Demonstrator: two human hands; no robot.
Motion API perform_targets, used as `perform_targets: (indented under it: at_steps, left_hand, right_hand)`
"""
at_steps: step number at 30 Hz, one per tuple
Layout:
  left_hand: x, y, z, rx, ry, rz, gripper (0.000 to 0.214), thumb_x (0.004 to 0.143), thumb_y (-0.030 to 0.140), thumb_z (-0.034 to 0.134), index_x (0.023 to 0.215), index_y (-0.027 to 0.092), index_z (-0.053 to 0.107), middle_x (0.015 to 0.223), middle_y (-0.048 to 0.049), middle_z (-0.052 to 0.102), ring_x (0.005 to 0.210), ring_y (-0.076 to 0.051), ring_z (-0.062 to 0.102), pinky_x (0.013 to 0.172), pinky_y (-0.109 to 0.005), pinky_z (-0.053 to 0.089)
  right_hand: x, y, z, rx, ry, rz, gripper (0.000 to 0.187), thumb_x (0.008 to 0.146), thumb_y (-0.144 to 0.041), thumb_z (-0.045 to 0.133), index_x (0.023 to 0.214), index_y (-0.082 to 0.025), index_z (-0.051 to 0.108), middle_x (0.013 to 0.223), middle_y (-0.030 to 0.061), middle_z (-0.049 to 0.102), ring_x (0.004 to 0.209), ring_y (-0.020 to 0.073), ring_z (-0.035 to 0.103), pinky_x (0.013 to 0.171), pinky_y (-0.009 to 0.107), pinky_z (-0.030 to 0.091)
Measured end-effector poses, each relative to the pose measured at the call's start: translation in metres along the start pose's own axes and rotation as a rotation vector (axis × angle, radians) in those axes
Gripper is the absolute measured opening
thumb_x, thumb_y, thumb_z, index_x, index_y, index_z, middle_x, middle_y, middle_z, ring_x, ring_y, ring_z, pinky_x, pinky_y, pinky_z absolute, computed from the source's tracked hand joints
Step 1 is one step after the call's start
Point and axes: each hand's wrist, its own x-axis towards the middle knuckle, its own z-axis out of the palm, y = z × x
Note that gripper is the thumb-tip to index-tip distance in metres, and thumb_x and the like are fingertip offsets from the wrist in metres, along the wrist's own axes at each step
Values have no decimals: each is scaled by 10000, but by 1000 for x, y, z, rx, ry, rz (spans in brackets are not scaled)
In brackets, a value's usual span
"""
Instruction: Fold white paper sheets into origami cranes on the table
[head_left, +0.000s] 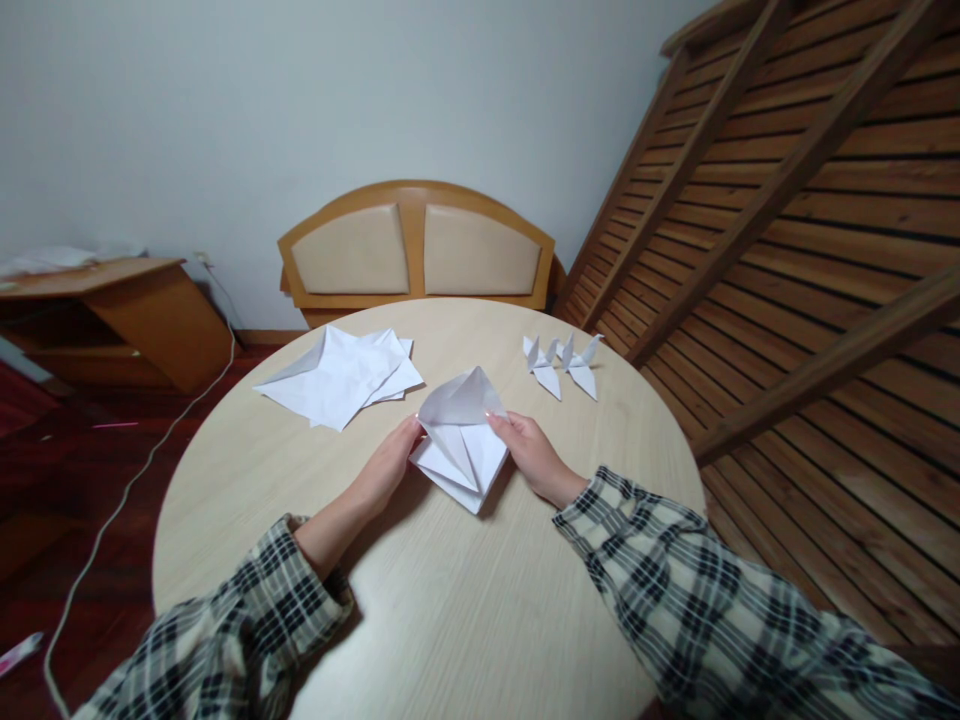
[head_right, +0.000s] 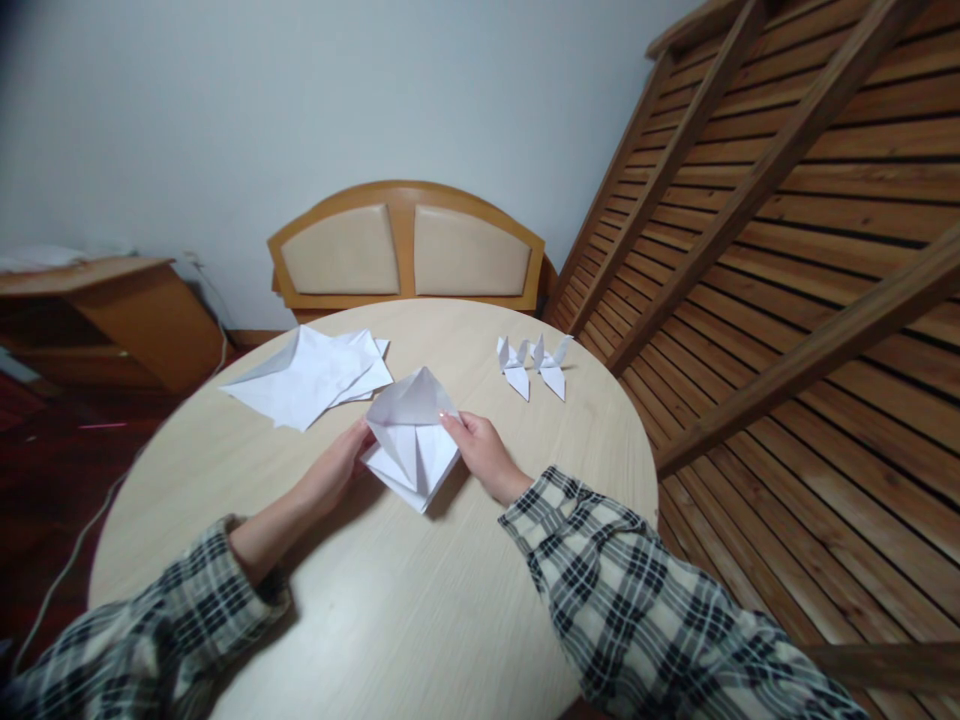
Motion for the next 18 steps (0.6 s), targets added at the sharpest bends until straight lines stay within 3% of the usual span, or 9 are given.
perform_targets:
  at_steps: [11,18]
  left_hand:
    - [0,0,3,-191,-18,-55,447,898,559,537,1075,171,672,1128,-108,685,975,-240,601,874,-352,451]
    - [-4,11,4,-180,-59,-57,390,866,505,605,1026,161,694,1083,-103,691,889,-225,595,746,-307,446]
  right_hand:
    - [0,2,1,63,-26,26,452,814,-627,612,759,-178,608,685,19,586,705,179,537,635,297,414]
    - [0,2,2,147,-77,41,426,802,-596,646,754,-175,608,695,12,579,695,172,522,646,296,393]
